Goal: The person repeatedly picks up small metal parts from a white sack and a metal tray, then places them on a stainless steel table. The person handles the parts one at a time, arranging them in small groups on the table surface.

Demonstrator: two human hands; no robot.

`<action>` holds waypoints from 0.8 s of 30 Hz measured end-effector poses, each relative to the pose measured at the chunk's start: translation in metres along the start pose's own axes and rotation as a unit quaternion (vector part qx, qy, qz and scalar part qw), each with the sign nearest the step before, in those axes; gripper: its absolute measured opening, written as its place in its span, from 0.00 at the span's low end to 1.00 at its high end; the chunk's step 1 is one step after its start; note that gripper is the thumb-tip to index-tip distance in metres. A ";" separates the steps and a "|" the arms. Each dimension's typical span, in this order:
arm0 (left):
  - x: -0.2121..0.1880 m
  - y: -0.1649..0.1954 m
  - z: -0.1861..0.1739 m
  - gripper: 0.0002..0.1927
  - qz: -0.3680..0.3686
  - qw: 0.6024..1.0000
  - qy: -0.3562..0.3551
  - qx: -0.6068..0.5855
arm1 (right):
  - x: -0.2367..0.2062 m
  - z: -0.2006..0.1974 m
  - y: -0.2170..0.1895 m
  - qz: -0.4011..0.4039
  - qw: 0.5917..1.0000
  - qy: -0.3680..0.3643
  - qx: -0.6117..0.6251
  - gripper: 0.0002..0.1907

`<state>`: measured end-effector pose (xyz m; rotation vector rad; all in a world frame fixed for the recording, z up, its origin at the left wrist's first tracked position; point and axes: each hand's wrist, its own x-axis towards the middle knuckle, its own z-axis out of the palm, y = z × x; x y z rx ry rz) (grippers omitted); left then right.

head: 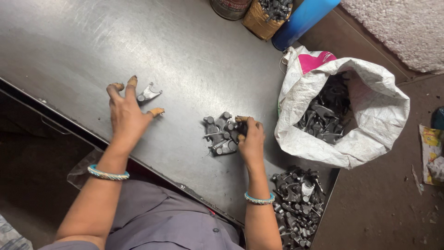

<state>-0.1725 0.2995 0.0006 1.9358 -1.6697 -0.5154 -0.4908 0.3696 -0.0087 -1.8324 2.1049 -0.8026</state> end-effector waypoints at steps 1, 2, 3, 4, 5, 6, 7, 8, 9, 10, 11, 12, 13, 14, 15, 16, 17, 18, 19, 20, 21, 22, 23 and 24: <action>0.003 -0.005 -0.003 0.52 0.009 1.000 -0.003 0.001 | 0.000 -0.001 0.003 0.004 1.000 -0.005 -0.002 0.27; 0.003 -0.008 -0.005 0.51 0.018 1.000 -0.008 0.003 | -0.002 -0.002 0.008 0.011 1.000 -0.010 -0.003 0.24; 0.002 -0.008 -0.003 0.49 0.016 1.000 -0.022 -0.006 | -0.004 -0.004 0.016 0.018 1.000 -0.014 -0.005 0.22; 0.001 -0.006 -0.001 0.47 0.016 0.999 -0.035 -0.016 | -0.007 -0.005 0.025 0.033 0.997 -0.013 0.071 0.22; 0.000 -0.004 0.002 0.45 0.017 0.998 -0.048 -0.028 | -0.014 -0.006 0.034 0.048 0.988 -0.011 0.146 0.22; -0.001 0.000 0.006 0.43 0.020 0.997 -0.055 -0.045 | -0.022 -0.005 0.044 0.063 0.974 -0.009 0.220 0.22; -0.004 0.005 0.011 0.41 0.021 0.996 -0.064 -0.064 | -0.032 -0.003 0.055 0.079 0.930 0.000 0.359 0.23; -0.008 0.011 0.016 0.39 0.022 0.994 -0.073 -0.082 | -0.043 -0.001 0.065 0.095 0.866 0.009 0.490 0.24; -0.013 0.017 0.021 0.38 0.040 0.991 -0.085 -0.099 | -0.053 0.000 0.075 0.109 0.784 0.019 0.611 0.25; -0.018 0.023 0.027 0.37 0.057 0.987 -0.095 -0.115 | -0.063 0.002 0.084 0.131 0.735 0.021 0.665 0.26; -0.023 0.030 0.032 0.36 0.075 0.983 -0.104 -0.132 | -0.070 0.003 0.092 0.150 0.682 0.023 0.716 0.26; -0.027 0.038 0.037 0.34 0.083 0.976 -0.123 -0.158 | -0.075 0.005 0.098 0.167 0.624 0.027 0.763 0.27; -0.032 0.045 0.043 0.32 0.090 0.969 -0.142 -0.183 | -0.080 0.005 0.101 0.168 0.605 0.021 0.778 0.27; -0.037 0.050 0.048 0.31 0.098 0.960 -0.161 -0.208 | -0.085 0.004 0.102 0.169 0.585 0.016 0.793 0.28; -0.044 0.053 0.051 0.28 0.113 0.962 -0.144 -0.205 | -0.088 0.003 0.102 0.171 0.566 0.010 0.807 0.29; -0.052 0.056 0.053 0.26 0.129 0.963 -0.127 -0.201 | -0.091 0.003 0.102 0.183 0.570 0.011 0.801 0.30; -0.060 0.060 0.054 0.24 0.146 0.963 -0.108 -0.198 | -0.092 0.002 0.098 0.193 0.575 0.011 0.795 0.30; -0.071 0.064 0.056 0.21 0.182 0.965 -0.075 -0.170 | -0.094 0.000 0.094 0.205 0.580 0.011 0.788 0.31; -0.083 0.067 0.057 0.18 0.218 0.965 -0.041 -0.142 | -0.096 -0.002 0.090 0.209 0.580 0.007 0.787 0.32; -0.096 0.071 0.059 0.16 0.252 0.961 -0.007 -0.112 | -0.097 -0.004 0.086 0.214 0.579 0.002 0.787 0.33; -0.108 0.074 0.061 0.16 0.257 0.950 -0.035 -0.175 | -0.099 -0.004 0.081 0.219 0.578 -0.004 0.786 0.35; -0.119 0.077 0.065 0.17 0.260 0.934 -0.064 -0.236 | -0.101 -0.004 0.076 0.219 0.580 -0.009 0.785 0.35; -0.127 0.079 0.070 0.17 0.261 0.915 -0.091 -0.295 | -0.104 -0.002 0.072 0.218 0.581 -0.016 0.784 0.35; -0.131 0.081 0.077 0.18 0.165 0.896 -0.167 -0.378 | -0.106 0.000 0.069 0.218 0.581 -0.022 0.784 0.35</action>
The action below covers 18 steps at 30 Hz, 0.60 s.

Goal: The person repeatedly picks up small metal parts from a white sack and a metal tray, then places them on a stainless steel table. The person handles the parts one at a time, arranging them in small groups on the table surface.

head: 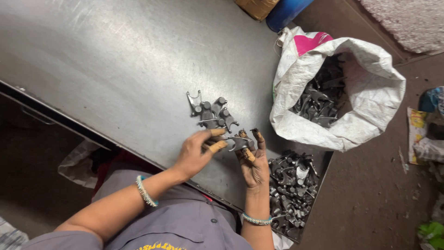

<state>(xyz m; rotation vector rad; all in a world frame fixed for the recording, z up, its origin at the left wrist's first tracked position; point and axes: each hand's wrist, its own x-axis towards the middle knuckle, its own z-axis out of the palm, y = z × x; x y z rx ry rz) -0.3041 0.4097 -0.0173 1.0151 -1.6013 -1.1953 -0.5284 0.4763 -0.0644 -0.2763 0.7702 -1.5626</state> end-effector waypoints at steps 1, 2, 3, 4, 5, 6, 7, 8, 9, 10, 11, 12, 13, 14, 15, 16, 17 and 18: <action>0.000 -0.004 0.008 0.18 -0.097 0.989 -0.020 -0.109 | -0.001 0.002 0.004 -0.002 1.000 0.001 -0.015 0.34; 0.000 -0.010 0.012 0.19 -0.191 0.957 -0.039 -0.216 | -0.002 0.002 0.009 -0.005 1.000 0.001 -0.030 0.33; 0.001 -0.017 0.014 0.17 -0.211 0.940 -0.049 -0.264 | -0.004 0.002 0.013 -0.007 0.999 0.002 -0.045 0.32; 0.003 -0.024 0.016 0.15 -0.229 0.920 -0.059 -0.312 | -0.006 0.002 0.016 -0.012 0.998 0.003 -0.064 0.31; 0.005 -0.030 0.017 0.13 -0.246 0.898 -0.069 -0.359 | -0.008 0.001 0.019 -0.019 0.996 0.004 -0.083 0.30; 0.005 -0.035 0.017 0.13 -0.274 0.875 -0.073 -0.391 | -0.009 -0.001 0.021 -0.025 0.994 0.006 -0.103 0.29; 0.005 -0.040 0.017 0.12 -0.302 0.851 -0.077 -0.423 | -0.009 -0.003 0.023 -0.025 0.992 0.026 -0.121 0.25; 0.004 -0.043 0.016 0.12 -0.329 0.824 -0.081 -0.454 | -0.008 -0.004 0.025 -0.025 0.989 0.046 -0.139 0.22; 0.002 -0.045 0.016 0.11 -0.342 0.809 -0.081 -0.472 | -0.007 -0.006 0.026 -0.025 0.985 0.067 -0.157 0.19; 0.001 -0.046 0.016 0.11 -0.354 0.793 -0.080 -0.489 | -0.007 -0.008 0.027 -0.014 0.983 0.070 -0.170 0.19; 0.000 -0.046 0.016 0.11 -0.365 0.777 -0.080 -0.506 | -0.006 -0.010 0.027 -0.003 0.981 0.072 -0.182 0.18; -0.001 -0.047 0.017 0.11 -0.367 0.776 -0.080 -0.506 | -0.006 -0.012 0.028 0.009 0.978 0.074 -0.195 0.18; -0.002 -0.047 0.017 0.11 -0.369 0.775 -0.079 -0.507 | -0.006 -0.015 0.028 0.008 0.976 0.075 -0.203 0.18; -0.003 -0.047 0.017 0.11 -0.372 0.774 -0.078 -0.507 | -0.007 -0.016 0.028 0.007 0.975 0.076 -0.211 0.19; -0.003 -0.048 0.017 0.11 -0.373 0.774 -0.076 -0.506 | -0.007 -0.018 0.028 0.008 0.973 0.077 -0.219 0.19; -0.003 -0.048 0.016 0.11 -0.374 0.775 -0.073 -0.505 | -0.007 -0.019 0.028 0.012 0.972 0.069 -0.222 0.19; -0.003 -0.048 0.015 0.11 -0.375 0.775 -0.070 -0.503 | -0.008 -0.020 0.027 0.017 0.972 0.061 -0.225 0.19; -0.003 -0.048 0.014 0.11 -0.372 0.781 -0.070 -0.497 | -0.008 -0.021 0.026 0.021 0.972 0.053 -0.228 0.19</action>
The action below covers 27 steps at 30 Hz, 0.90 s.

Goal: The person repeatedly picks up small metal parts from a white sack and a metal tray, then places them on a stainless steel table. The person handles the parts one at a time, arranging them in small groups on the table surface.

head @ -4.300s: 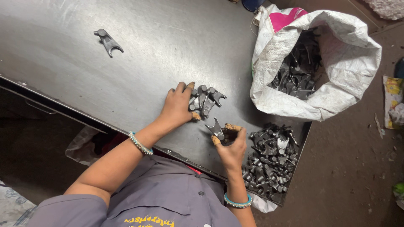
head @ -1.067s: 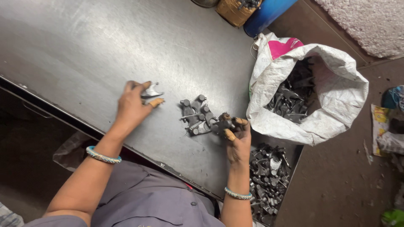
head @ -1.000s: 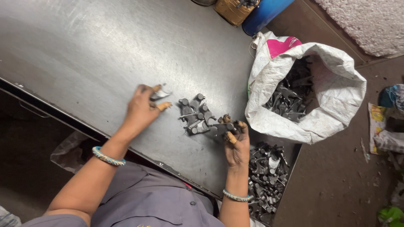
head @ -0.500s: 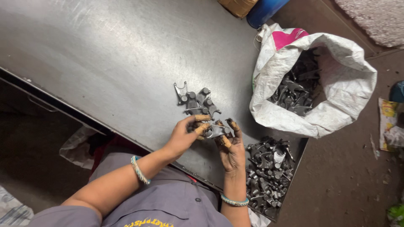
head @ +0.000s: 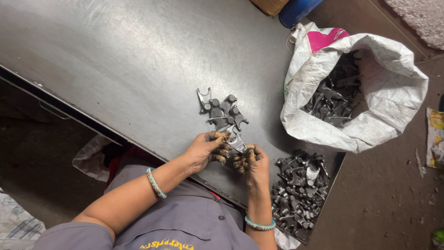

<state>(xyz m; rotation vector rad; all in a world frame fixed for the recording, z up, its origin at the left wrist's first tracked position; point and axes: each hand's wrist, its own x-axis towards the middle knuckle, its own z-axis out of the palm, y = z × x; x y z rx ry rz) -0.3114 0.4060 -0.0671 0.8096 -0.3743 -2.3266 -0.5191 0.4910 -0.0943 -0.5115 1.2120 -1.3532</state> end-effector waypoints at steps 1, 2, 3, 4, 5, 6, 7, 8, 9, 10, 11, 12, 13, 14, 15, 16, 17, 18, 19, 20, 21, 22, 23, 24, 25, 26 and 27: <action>0.000 0.001 -0.001 0.11 0.004 1.000 0.001 0.008 | 0.000 0.000 0.000 -0.001 1.000 -0.002 -0.012 0.19; -0.001 0.002 -0.002 0.11 0.009 1.000 0.002 0.017 | 0.001 -0.001 0.000 -0.001 1.000 -0.004 -0.024 0.19; -0.002 0.004 -0.002 0.13 0.011 1.000 -0.004 0.022 | 0.002 0.000 0.000 -0.002 0.999 -0.006 -0.036 0.19; -0.002 0.005 -0.003 0.15 0.013 1.000 -0.009 0.026 | 0.005 0.001 -0.001 0.007 0.999 -0.010 -0.035 0.18; -0.003 0.008 -0.003 0.17 0.016 0.999 -0.015 0.031 | 0.007 0.001 -0.003 0.016 0.999 -0.013 -0.033 0.17; -0.004 0.010 -0.003 0.18 0.028 0.998 -0.012 0.051 | 0.010 0.003 -0.005 0.026 0.999 -0.017 -0.031 0.16; -0.004 0.013 -0.004 0.18 0.040 0.997 -0.009 0.071 | 0.012 0.004 -0.009 0.038 0.998 -0.023 -0.039 0.15; -0.004 0.016 -0.003 0.19 0.053 0.994 -0.006 0.091 | 0.015 0.005 -0.014 0.049 0.997 -0.028 -0.048 0.14; -0.005 0.020 -0.004 0.18 0.072 0.990 0.007 0.122 | 0.018 0.006 -0.021 0.061 0.996 -0.034 -0.057 0.13; -0.006 0.025 -0.004 0.17 0.091 0.984 0.019 0.153 | 0.021 0.006 -0.032 0.085 0.992 -0.031 -0.092 0.13; -0.006 0.029 -0.004 0.16 0.110 0.976 0.031 0.184 | 0.024 0.004 -0.048 0.110 0.985 -0.027 -0.128 0.13; -0.007 0.035 -0.005 0.14 0.133 0.966 0.055 0.214 | 0.028 0.004 -0.062 0.133 0.977 -0.023 -0.163 0.13; -0.009 0.040 -0.006 0.12 0.155 0.955 0.077 0.243 | 0.030 0.006 -0.076 0.050 0.993 -0.058 -0.096 0.13; -0.010 0.045 -0.006 0.11 0.176 0.941 0.099 0.272 | 0.032 0.010 -0.086 -0.034 0.995 -0.092 -0.027 0.14; -0.012 0.051 -0.007 0.10 0.184 0.940 0.111 0.267 | 0.037 0.017 -0.095 -0.040 0.975 -0.095 0.198 0.17; -0.013 0.056 -0.008 0.10 0.190 0.938 0.122 0.262 | 0.044 0.026 -0.101 -0.045 0.905 -0.094 0.412 0.23; -0.014 0.059 -0.007 0.09 0.197 0.937 0.133 0.256 | 0.050 0.036 -0.103 -0.069 0.951 -0.076 0.292 0.21; -0.016 0.062 -0.007 0.09 0.204 0.936 0.133 0.254 | 0.056 0.046 -0.105 -0.092 0.980 -0.058 0.167 0.21; -0.017 0.065 -0.005 0.09 0.211 0.935 0.133 0.252 | 0.059 0.056 -0.106 -0.113 0.992 -0.038 0.040 0.21; -0.017 0.067 -0.004 0.09 0.217 0.934 0.132 0.251 | 0.063 0.068 -0.101 -0.149 0.975 -0.033 -0.162 0.22; -0.017 0.067 -0.002 0.09 0.215 0.933 0.132 0.256 | 0.064 0.078 -0.093 -0.177 0.917 -0.026 -0.357 0.23; -0.017 0.065 -0.002 0.09 0.214 0.932 0.132 0.261 | 0.063 0.086 -0.086 -0.246 0.863 -0.026 -0.441 0.23; -0.017 0.064 0.000 0.09 0.212 0.931 0.132 0.265 | 0.063 0.093 -0.079 -0.311 0.795 -0.026 -0.520 0.24; -0.016 0.064 0.001 0.09 0.216 0.930 0.129 0.267 | 0.063 0.095 -0.075 -0.371 0.716 -0.028 -0.590 0.24; -0.016 0.062 0.002 0.09 0.218 0.930 0.127 0.269 | 0.062 0.094 -0.073 -0.370 0.714 -0.017 -0.594 0.23; -0.017 0.060 0.002 0.09 0.219 0.929 0.127 0.270 | 0.060 0.091 -0.071 -0.368 0.713 -0.006 -0.597 0.21; -0.017 0.059 0.001 0.08 0.216 0.928 0.130 0.273 | 0.056 0.087 -0.069 -0.364 0.713 0.005 -0.600 0.20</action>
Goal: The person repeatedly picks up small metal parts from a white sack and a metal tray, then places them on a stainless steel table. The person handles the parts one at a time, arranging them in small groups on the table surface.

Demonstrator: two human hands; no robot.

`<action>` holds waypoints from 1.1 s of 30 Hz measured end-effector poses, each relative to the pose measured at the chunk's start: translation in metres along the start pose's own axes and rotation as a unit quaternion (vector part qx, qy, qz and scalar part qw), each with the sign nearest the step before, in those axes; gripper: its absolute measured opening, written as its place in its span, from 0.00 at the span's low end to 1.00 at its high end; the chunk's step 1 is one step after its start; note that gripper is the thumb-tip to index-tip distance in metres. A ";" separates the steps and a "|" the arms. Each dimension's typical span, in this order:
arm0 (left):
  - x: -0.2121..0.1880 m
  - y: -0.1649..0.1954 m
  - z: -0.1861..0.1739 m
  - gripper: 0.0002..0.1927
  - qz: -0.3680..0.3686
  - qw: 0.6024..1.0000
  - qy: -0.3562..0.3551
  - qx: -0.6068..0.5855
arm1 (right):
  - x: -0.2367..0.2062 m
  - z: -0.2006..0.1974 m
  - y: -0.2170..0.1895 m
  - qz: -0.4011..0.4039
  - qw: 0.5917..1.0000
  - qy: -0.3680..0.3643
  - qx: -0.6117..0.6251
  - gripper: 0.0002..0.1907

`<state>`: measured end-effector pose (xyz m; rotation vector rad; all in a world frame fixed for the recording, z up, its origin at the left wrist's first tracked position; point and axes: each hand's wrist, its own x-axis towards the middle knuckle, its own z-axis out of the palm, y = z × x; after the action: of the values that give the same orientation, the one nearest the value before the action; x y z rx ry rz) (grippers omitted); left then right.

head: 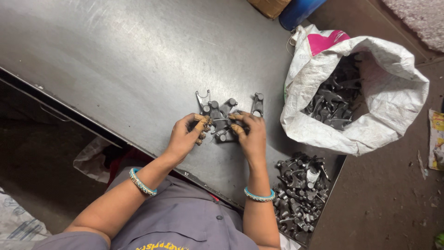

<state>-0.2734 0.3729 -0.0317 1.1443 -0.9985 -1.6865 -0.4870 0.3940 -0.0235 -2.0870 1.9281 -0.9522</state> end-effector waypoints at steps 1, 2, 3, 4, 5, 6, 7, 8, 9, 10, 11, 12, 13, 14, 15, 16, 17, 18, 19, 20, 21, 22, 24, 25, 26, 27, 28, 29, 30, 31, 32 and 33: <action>-0.001 -0.001 0.000 0.08 0.000 1.000 -0.001 0.004 | -0.006 -0.002 0.002 0.071 0.997 -0.005 0.034 0.19; -0.001 -0.002 -0.001 0.08 0.002 1.000 -0.002 0.007 | -0.013 -0.005 0.004 0.140 0.988 -0.008 0.067 0.17; 0.000 -0.003 -0.002 0.08 0.003 1.000 -0.007 0.006 | -0.020 -0.009 0.006 0.208 0.973 -0.012 0.099 0.16; 0.000 -0.004 -0.003 0.08 0.003 1.000 -0.010 0.005 | -0.027 -0.015 0.009 0.236 0.966 -0.013 0.106 0.16; 0.000 -0.005 -0.004 0.08 0.002 1.000 -0.014 0.003 | -0.033 -0.023 0.012 0.264 0.958 -0.015 0.112 0.16; 0.001 -0.006 -0.004 0.08 -0.002 1.000 -0.014 0.004 | -0.038 -0.030 0.013 0.292 0.949 -0.016 0.118 0.17; 0.002 -0.007 -0.005 0.08 -0.006 1.000 -0.013 0.005 | -0.045 -0.036 0.012 0.326 0.938 -0.022 0.117 0.17; 0.002 -0.009 -0.004 0.08 -0.009 1.000 -0.013 0.006 | -0.051 -0.043 0.010 0.358 0.926 -0.028 0.116 0.18; 0.002 -0.009 -0.003 0.08 -0.012 1.000 -0.016 0.005 | -0.055 -0.048 0.009 0.390 0.913 -0.033 0.116 0.19; 0.002 -0.010 -0.001 0.08 -0.014 1.000 -0.020 0.004 | -0.057 -0.052 0.007 0.344 0.934 -0.008 0.096 0.21; 0.001 -0.011 0.000 0.08 -0.017 1.000 -0.023 0.003 | -0.059 -0.055 0.005 0.297 0.952 0.015 0.076 0.24; 0.000 -0.012 0.003 0.08 -0.011 1.000 -0.025 0.002 | -0.061 -0.057 0.002 0.249 0.966 0.039 0.056 0.27; -0.002 -0.013 0.005 0.08 -0.005 1.000 -0.029 0.002 | -0.061 -0.057 0.000 0.193 0.980 0.043 0.017 0.31; -0.004 -0.013 0.008 0.08 0.002 0.999 -0.032 0.003 | -0.059 -0.054 -0.003 0.134 0.990 0.046 -0.021 0.35; -0.005 -0.013 0.010 0.08 0.000 0.999 -0.035 0.005 | -0.058 -0.051 -0.006 0.075 0.994 0.049 -0.058 0.39; -0.007 -0.012 0.012 0.08 0.000 0.999 -0.038 0.007 | -0.057 -0.048 -0.008 0.099 0.993 0.045 -0.049 0.37; -0.009 -0.011 0.013 0.08 0.000 0.999 -0.040 0.009 | -0.054 -0.042 -0.010 0.122 0.991 0.041 -0.039 0.35; -0.010 -0.011 0.012 0.08 -0.005 0.999 -0.039 0.009 | -0.052 -0.040 -0.012 0.145 0.988 0.035 -0.029 0.34; -0.011 -0.010 0.012 0.09 -0.010 0.999 -0.037 0.008 | -0.050 -0.040 -0.012 0.196 0.980 0.033 0.009 0.33; -0.012 -0.009 0.010 0.09 -0.016 0.999 -0.035 0.007 | -0.049 -0.040 -0.012 0.247 0.968 0.029 0.047 0.33; -0.012 -0.009 0.008 0.08 -0.018 0.999 -0.032 0.010 | -0.050 -0.040 -0.012 0.297 0.951 0.023 0.085 0.32; -0.012 -0.010 0.005 0.08 -0.020 0.999 -0.031 0.013 | -0.052 -0.041 -0.011 0.304 0.947 0.034 0.100 0.33; -0.011 -0.011 0.000 0.08 -0.019 0.999 -0.032 0.012 | -0.059 -0.042 -0.007 0.320 0.937 0.055 0.126 0.33; -0.010 -0.012 -0.002 0.08 -0.018 0.999 -0.034 0.009 | -0.065 -0.041 -0.004 0.322 0.935 0.065 0.131 0.33; -0.009 -0.013 -0.003 0.07 -0.018 0.999 -0.037 0.007 | -0.071 -0.040 0.000 0.324 0.933 0.076 0.137 0.33; -0.008 -0.014 -0.002 0.07 -0.017 0.999 -0.039 0.004 | -0.077 -0.038 0.005 0.326 0.931 0.087 0.141 0.33; -0.007 -0.015 -0.002 0.07 -0.016 0.999 -0.040 0.002 | -0.082 -0.036 0.012 0.301 0.931 0.103 0.181 0.34; -0.007 -0.015 -0.001 0.07 -0.013 0.999 -0.040 -0.001 | -0.086 -0.034 0.019 0.274 0.929 0.119 0.220 0.35; -0.007 -0.016 0.000 0.07 -0.010 0.999 -0.035 0.014 | -0.091 -0.031 0.026 0.246 0.924 0.134 0.259 0.35; -0.008 -0.017 0.001 0.08 -0.007 0.999 -0.030 0.028 | -0.097 -0.028 0.032 0.243 0.904 0.142 0.322 0.34; -0.010 -0.016 0.003 0.08 -0.003 0.999 -0.023 0.044 | -0.102 -0.026 0.038 0.238 0.879 0.149 0.384 0.33; -0.013 -0.014 0.003 0.08 0.051 0.992 -0.008 0.114 | -0.107 -0.024 0.045 0.233 0.851 0.155 0.444 0.31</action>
<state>-0.2761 0.3902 -0.0402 1.2042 -1.2644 -1.5312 -0.5351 0.4939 -0.0645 -0.9373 1.5028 -1.6767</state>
